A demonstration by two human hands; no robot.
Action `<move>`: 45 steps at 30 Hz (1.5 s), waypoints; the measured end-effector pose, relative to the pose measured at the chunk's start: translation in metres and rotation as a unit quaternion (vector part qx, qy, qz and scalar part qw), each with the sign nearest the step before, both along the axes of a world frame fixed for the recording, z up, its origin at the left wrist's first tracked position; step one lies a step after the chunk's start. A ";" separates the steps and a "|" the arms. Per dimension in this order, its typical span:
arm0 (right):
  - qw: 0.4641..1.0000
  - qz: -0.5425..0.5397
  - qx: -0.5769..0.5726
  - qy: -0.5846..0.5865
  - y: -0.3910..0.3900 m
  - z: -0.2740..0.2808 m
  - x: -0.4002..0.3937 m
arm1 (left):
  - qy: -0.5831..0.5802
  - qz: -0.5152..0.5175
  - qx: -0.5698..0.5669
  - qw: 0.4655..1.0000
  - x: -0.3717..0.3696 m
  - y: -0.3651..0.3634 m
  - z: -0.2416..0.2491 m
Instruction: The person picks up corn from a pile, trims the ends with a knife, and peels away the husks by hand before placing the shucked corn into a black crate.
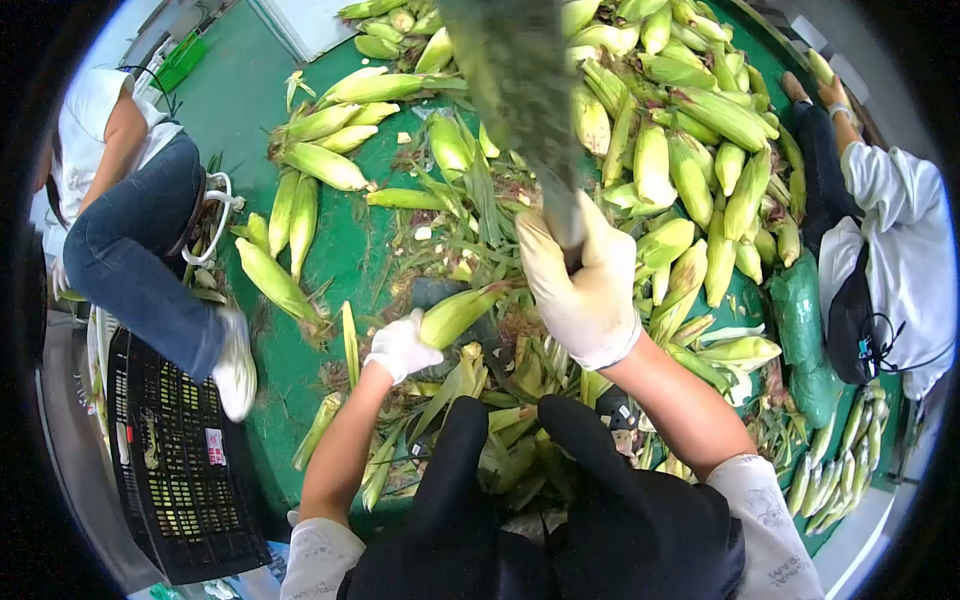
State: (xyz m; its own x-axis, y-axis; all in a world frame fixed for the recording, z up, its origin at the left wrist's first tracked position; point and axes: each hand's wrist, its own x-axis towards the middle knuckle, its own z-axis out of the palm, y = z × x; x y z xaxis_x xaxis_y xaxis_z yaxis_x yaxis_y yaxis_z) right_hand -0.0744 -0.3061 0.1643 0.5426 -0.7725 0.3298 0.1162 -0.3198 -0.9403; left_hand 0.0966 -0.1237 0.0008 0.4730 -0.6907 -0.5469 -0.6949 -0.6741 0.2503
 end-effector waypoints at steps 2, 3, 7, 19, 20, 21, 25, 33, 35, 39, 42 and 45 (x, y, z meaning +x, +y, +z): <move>0.998 0.031 0.005 -0.050 0.012 -0.027 -0.011 | 0.033 0.018 0.047 0.998 -0.002 0.015 0.004; 0.994 0.072 0.002 -0.082 0.021 -0.050 -0.018 | 0.044 0.042 0.059 0.996 -0.003 0.023 0.004; 0.831 0.168 0.050 0.528 0.067 -0.214 -0.076 | 0.079 0.091 0.069 0.990 -0.002 0.031 0.018; 0.758 0.160 0.356 0.523 0.054 -0.182 -0.084 | 0.772 0.430 -0.215 0.416 0.001 0.018 -0.024; 0.762 0.156 0.352 0.522 0.056 -0.194 -0.090 | 0.802 0.387 -0.207 0.406 0.003 -0.005 -0.031; 0.764 0.152 0.347 0.522 0.057 -0.194 -0.090 | 0.830 0.344 -0.198 0.392 0.002 -0.030 -0.036; 0.750 0.110 0.395 0.519 0.057 -0.197 -0.089 | 0.764 0.318 -0.248 0.504 -0.019 -0.148 -0.025; 0.893 0.086 -0.051 0.440 0.049 -0.192 -0.110 | 0.759 0.273 -0.271 0.525 -0.058 -0.229 0.027; 0.950 -0.008 -0.056 0.308 -0.001 -0.157 -0.096 | 0.778 0.296 -0.260 0.490 -0.059 -0.213 0.043; 0.987 -0.050 0.047 0.148 -0.089 -0.073 -0.040 | 0.730 0.329 -0.272 0.534 -0.059 -0.179 0.019; 0.964 -0.017 -0.096 0.247 -0.114 -0.098 -0.005 | 0.690 0.373 -0.243 0.571 -0.066 -0.162 0.008; 0.982 -0.028 0.020 0.187 -0.095 -0.104 -0.027 | 0.653 0.377 -0.264 0.601 -0.067 -0.147 -0.020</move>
